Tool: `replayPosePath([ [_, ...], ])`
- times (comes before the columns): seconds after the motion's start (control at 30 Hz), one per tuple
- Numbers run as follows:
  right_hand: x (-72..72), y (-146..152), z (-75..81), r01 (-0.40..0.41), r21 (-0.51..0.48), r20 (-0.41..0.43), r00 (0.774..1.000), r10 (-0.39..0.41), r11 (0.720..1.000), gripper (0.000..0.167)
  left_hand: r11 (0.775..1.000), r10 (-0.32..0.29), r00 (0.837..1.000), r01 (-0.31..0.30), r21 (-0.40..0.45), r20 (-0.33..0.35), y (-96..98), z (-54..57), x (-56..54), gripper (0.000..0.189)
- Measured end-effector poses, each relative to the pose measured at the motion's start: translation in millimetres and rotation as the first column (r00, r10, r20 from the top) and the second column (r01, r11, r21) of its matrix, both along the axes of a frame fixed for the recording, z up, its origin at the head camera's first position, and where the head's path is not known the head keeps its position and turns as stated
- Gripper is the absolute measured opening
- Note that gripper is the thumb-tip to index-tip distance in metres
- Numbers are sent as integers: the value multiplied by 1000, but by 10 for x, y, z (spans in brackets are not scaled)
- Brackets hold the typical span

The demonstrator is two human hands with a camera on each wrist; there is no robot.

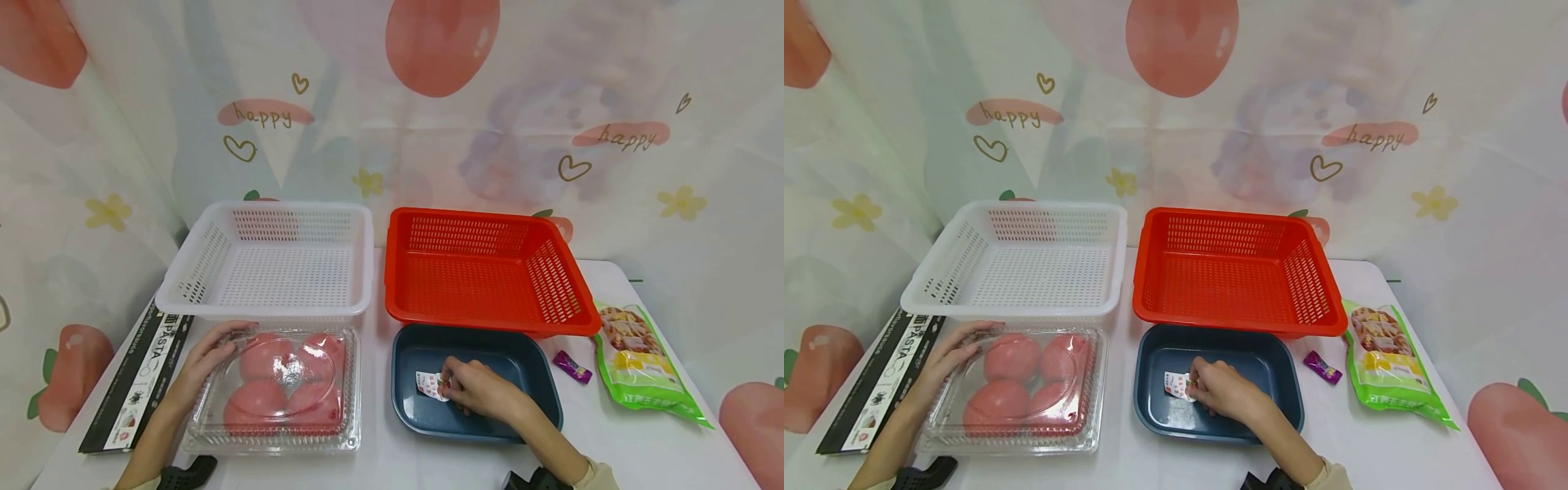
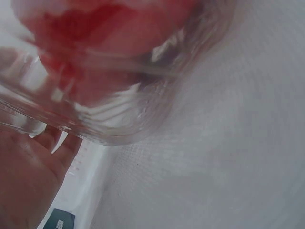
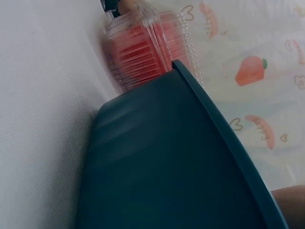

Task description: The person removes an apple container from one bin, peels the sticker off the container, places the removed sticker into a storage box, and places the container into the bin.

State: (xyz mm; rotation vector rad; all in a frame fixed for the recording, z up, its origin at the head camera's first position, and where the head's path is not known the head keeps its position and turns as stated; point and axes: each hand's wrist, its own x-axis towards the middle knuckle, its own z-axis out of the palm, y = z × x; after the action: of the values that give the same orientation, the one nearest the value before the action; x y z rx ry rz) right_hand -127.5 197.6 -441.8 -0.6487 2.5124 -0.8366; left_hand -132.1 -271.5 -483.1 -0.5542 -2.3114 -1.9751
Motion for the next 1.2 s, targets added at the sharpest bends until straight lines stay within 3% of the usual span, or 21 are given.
replayPosePath([
  [0.27, 2, 2, 2, -2, 10, -3, 1000, 2, 1000, 14, 1000, 30, 999, -29, -7, 13, 22, 18, 18, 38],
  [0.7, 0, 3, -14, -10, -6, 6, 1000, 10, 1000, 14, 1000, 11, 1000, -11, -15, -8, 1, 7, 24, 38],
  [1.2, 8, 9, 6, 17, 31, -15, 1000, -17, 999, 16, 999, 43, 999, -43, -24, 17, 11, 7, 22, 39],
])
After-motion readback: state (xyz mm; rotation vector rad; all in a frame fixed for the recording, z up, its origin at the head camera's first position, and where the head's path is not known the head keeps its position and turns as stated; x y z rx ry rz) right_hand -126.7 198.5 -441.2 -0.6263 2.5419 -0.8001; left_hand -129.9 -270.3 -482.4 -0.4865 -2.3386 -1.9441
